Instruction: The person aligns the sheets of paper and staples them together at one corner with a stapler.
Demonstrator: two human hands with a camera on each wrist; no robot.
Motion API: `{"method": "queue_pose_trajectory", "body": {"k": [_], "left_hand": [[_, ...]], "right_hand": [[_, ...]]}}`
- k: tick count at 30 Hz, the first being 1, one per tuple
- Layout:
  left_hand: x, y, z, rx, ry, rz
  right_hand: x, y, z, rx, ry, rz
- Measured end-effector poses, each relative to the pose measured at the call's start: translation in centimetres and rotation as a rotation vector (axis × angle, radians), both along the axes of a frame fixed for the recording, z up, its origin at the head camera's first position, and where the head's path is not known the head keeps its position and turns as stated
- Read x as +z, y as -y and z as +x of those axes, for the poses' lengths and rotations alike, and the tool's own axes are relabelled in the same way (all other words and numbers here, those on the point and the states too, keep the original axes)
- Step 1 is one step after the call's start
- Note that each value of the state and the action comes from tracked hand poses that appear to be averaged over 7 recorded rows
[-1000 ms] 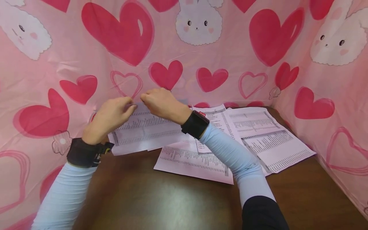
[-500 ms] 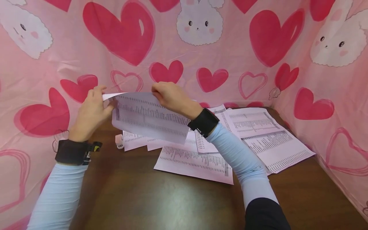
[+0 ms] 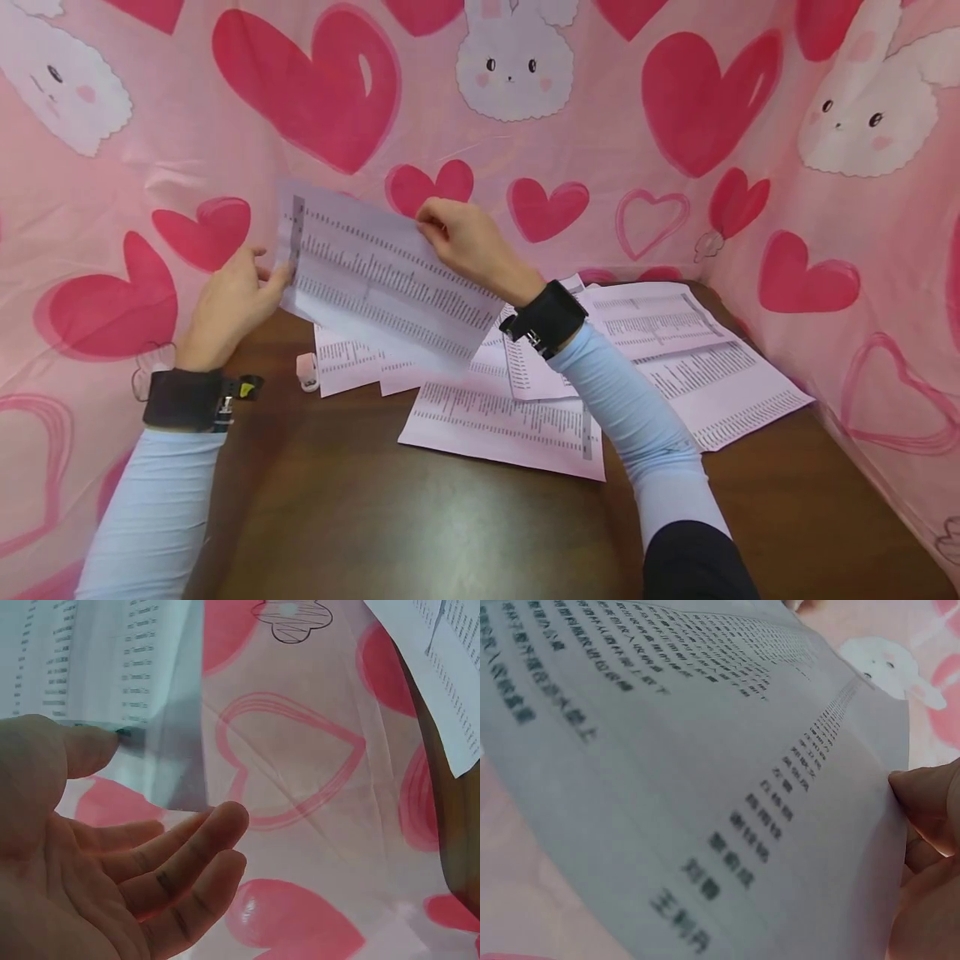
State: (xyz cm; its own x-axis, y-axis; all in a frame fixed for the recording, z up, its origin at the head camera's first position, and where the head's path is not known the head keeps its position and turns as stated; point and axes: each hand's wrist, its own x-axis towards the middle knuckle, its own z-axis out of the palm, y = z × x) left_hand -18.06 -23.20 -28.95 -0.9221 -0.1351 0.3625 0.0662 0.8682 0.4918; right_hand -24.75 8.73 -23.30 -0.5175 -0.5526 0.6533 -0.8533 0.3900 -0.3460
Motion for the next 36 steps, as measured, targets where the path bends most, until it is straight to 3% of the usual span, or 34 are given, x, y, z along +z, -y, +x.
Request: {"method": "queue_pose_trajectory", "body": {"k": [16,22,29,36], "left_hand": [[-1.5,-0.1,-0.6,0.048,-0.009,0.14],[-1.2,-0.5,-0.7,0.053,-0.086,0.201],[-0.1,-0.6,-1.1,0.04,-0.1,0.312],[0.4,-0.7,-0.7,0.02,-0.172,0.459]], "right_hand": [[-0.1,-1.5,-0.3,-0.055,0.057,-0.1],[-0.6,-2.1,-0.6,-0.044,0.082,-0.131],[-1.4,-3.1,-0.8,-0.119,0.096,-0.115],[-3.3,-3.9,-0.9,-0.102,0.14,-0.08]]}}
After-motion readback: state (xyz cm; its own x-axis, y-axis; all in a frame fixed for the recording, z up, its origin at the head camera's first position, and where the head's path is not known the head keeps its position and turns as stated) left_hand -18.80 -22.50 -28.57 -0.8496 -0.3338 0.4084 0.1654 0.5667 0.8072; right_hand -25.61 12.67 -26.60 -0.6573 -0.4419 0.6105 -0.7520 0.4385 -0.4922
